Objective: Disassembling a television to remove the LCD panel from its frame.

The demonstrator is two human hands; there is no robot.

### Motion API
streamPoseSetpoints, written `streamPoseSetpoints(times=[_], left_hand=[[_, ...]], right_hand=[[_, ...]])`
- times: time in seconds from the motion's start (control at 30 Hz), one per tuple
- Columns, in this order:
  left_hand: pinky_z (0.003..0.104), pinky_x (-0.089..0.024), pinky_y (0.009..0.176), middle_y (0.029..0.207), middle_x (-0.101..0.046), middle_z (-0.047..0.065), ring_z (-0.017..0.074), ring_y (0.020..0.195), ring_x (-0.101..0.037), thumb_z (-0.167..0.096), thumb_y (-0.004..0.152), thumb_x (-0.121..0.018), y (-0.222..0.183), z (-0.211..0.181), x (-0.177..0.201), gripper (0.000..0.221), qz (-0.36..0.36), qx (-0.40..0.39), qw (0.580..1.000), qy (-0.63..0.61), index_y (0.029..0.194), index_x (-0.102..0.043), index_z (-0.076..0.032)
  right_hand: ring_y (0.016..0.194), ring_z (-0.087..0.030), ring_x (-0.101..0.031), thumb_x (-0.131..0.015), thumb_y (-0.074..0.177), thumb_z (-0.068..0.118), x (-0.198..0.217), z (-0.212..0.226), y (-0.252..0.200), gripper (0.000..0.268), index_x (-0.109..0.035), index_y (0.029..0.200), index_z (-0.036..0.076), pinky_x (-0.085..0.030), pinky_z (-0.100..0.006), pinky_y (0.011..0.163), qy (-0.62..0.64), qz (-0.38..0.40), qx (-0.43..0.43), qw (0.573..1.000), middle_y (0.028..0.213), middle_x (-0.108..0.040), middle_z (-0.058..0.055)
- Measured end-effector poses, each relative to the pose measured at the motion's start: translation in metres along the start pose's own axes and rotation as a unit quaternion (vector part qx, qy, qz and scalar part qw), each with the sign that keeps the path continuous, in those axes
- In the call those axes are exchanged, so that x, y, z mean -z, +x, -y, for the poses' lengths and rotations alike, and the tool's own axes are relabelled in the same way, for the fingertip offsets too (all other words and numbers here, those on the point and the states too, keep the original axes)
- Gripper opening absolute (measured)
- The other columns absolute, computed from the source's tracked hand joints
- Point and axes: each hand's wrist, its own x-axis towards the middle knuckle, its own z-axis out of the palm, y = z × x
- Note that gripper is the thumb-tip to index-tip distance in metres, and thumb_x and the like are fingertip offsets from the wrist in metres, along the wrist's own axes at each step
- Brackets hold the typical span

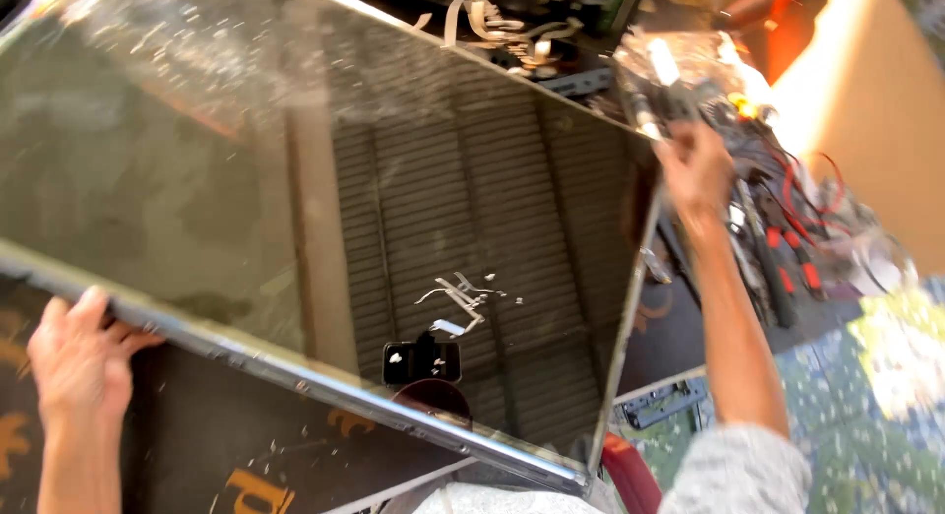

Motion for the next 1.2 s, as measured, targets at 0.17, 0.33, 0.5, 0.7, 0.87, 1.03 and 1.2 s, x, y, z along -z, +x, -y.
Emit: streamPoseSetpoints(times=[0.17, 0.33, 0.5, 0.7, 0.87, 1.03, 1.2], left_hand=[[0.029, -0.058, 0.048, 0.077, -0.055, -0.001, 0.0145, 0.059, -0.062, -0.026, 0.107, -0.060, -0.013, -0.033, -0.026, 0.021, -0.027, 0.010, 1.000, 0.004, 0.093, -0.045, -0.020], [0.032, -0.060, 0.048, 0.079, -0.060, 0.003, 0.0159, 0.059, -0.064, -0.029, 0.100, -0.057, -0.008, -0.027, -0.016, 0.017, -0.026, -0.002, 1.000, -0.018, 0.098, -0.051, -0.014], [0.031, -0.058, 0.042, 0.068, -0.064, 0.010, 0.0207, 0.052, -0.068, -0.023, 0.095, -0.062, 0.003, -0.021, -0.011, 0.021, -0.029, 0.008, 0.997, -0.066, 0.084, -0.046, -0.014], [0.037, -0.061, 0.041, 0.067, -0.062, 0.012, 0.0221, 0.050, -0.067, -0.015, 0.095, -0.063, -0.004, -0.013, -0.009, 0.018, -0.010, 0.008, 0.992, -0.126, 0.085, -0.049, -0.008], [0.036, -0.065, 0.051, 0.072, -0.055, 0.013, 0.0309, 0.058, -0.072, -0.019, 0.097, -0.062, -0.035, -0.018, -0.003, 0.026, 0.051, 0.031, 0.987, -0.148, 0.085, -0.043, -0.006], [0.037, -0.065, 0.049, 0.075, -0.036, 0.004, 0.0326, 0.056, -0.073, -0.019, 0.099, -0.064, -0.040, -0.007, -0.009, 0.034, 0.055, 0.022, 0.980, -0.188, 0.082, -0.036, -0.009], [0.036, -0.066, 0.051, 0.080, -0.052, 0.014, 0.0383, 0.061, -0.075, -0.020, 0.099, -0.064, -0.067, -0.009, -0.017, 0.031, 0.081, 0.061, 0.974, -0.204, 0.093, -0.039, -0.002]], right_hand=[[0.093, -0.029, -0.064, -0.076, 0.100, 0.030, 0.033, 0.007, -0.087, 0.033, -0.071, 0.124, 0.009, -0.046, -0.044, 0.090, -0.021, 0.006, -0.065, 0.998, 0.101, -0.068, -0.010], [0.057, -0.015, -0.052, -0.064, 0.107, 0.027, 0.036, 0.030, -0.137, 0.022, -0.054, 0.101, 0.008, -0.048, -0.031, 0.050, 0.228, 0.181, -0.298, 0.909, 0.072, -0.051, -0.008], [0.064, -0.011, -0.054, -0.078, 0.102, 0.023, 0.009, 0.025, -0.153, 0.044, -0.039, 0.082, 0.018, -0.055, -0.032, 0.055, 0.385, 0.119, -0.336, 0.851, 0.072, -0.045, -0.001], [0.081, -0.005, -0.063, -0.077, 0.101, 0.014, -0.003, -0.003, -0.136, 0.032, -0.052, 0.081, 0.015, -0.064, -0.020, 0.076, 0.461, 0.087, -0.323, 0.822, 0.081, -0.055, 0.003], [0.090, 0.004, -0.058, -0.074, 0.107, 0.024, -0.021, -0.052, -0.111, 0.014, -0.064, 0.101, 0.016, -0.050, -0.011, 0.083, 0.359, 0.099, -0.248, 0.894, 0.090, -0.057, 0.012], [0.087, 0.005, -0.066, -0.076, 0.100, 0.012, -0.021, -0.021, -0.109, 0.013, -0.064, 0.094, 0.014, -0.062, -0.005, 0.079, 0.450, 0.043, -0.276, 0.849, 0.087, -0.061, 0.010], [0.068, 0.004, -0.053, -0.074, 0.103, 0.014, -0.015, 0.000, -0.101, 0.013, -0.065, 0.094, 0.013, -0.050, -0.010, 0.062, 0.400, 0.009, -0.249, 0.882, 0.074, -0.050, 0.009]])
